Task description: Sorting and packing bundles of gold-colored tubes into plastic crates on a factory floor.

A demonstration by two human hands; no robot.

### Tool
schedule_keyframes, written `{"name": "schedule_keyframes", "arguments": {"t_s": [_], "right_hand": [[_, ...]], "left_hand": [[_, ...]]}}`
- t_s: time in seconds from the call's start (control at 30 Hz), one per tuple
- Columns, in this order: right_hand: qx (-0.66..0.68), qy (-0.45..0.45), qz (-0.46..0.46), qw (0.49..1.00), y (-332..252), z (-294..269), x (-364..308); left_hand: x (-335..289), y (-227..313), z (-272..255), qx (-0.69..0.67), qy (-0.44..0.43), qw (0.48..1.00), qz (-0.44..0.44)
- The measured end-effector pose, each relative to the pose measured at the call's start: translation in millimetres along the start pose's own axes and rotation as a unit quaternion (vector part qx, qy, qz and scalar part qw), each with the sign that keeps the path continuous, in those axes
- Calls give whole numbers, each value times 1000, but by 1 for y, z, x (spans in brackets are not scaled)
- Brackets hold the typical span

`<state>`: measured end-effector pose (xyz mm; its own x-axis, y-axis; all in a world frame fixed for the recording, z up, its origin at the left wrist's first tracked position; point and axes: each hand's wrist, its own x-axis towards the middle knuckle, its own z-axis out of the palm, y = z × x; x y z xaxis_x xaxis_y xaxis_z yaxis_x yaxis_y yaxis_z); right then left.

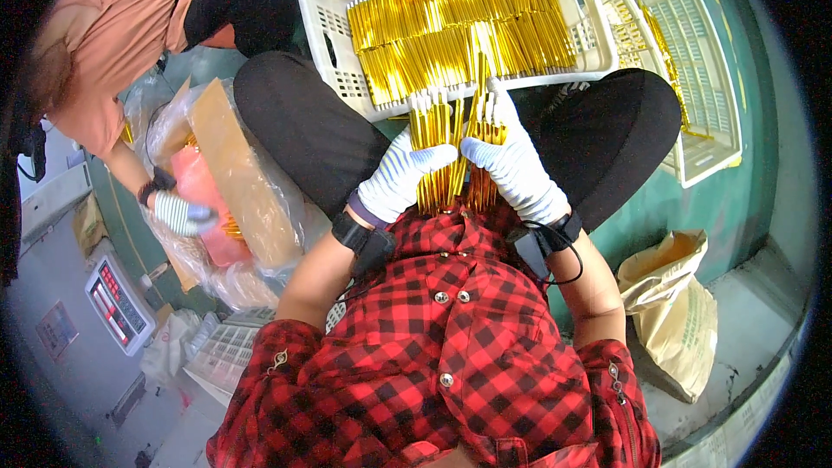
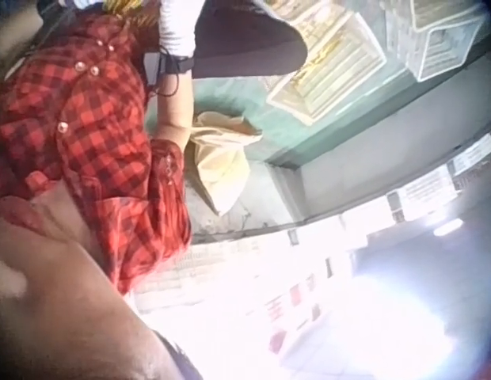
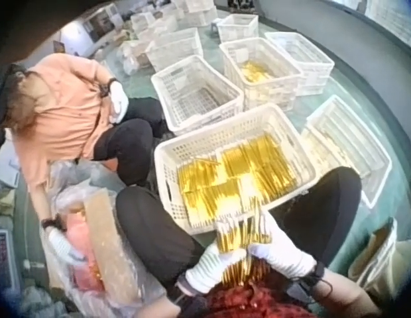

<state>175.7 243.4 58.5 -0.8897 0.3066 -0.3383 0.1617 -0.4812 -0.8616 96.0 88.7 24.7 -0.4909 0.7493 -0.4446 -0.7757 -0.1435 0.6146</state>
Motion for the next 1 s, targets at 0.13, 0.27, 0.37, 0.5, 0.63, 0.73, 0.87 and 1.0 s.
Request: {"name": "schedule_keyframes", "arguments": {"t_s": [0.13,0.27,0.37,0.5,0.63,0.73,0.87,1.0], "right_hand": [[22,-28,43,998,-15,0,0],[-45,-52,43,997,6,1,0],[-160,-29,31,986,-3,15,-6],[-151,20,84,985,-29,13,-10],[-95,-71,118,986,-14,10,-28],[-158,-109,174,966,11,-7,-34],[-141,-114,221,958,2,8,-30],[-164,-119,213,956,-5,10,-25]], "left_hand": [[2,5,9,45,-18,998,31],[-6,6,3,63,-18,998,23],[-14,5,0,70,-3,993,90],[-37,32,-2,-31,30,996,74],[-96,85,-4,-43,101,985,133],[-148,124,-15,24,173,962,209],[-231,168,-61,301,354,828,313],[-301,215,-163,161,463,803,338]]}}
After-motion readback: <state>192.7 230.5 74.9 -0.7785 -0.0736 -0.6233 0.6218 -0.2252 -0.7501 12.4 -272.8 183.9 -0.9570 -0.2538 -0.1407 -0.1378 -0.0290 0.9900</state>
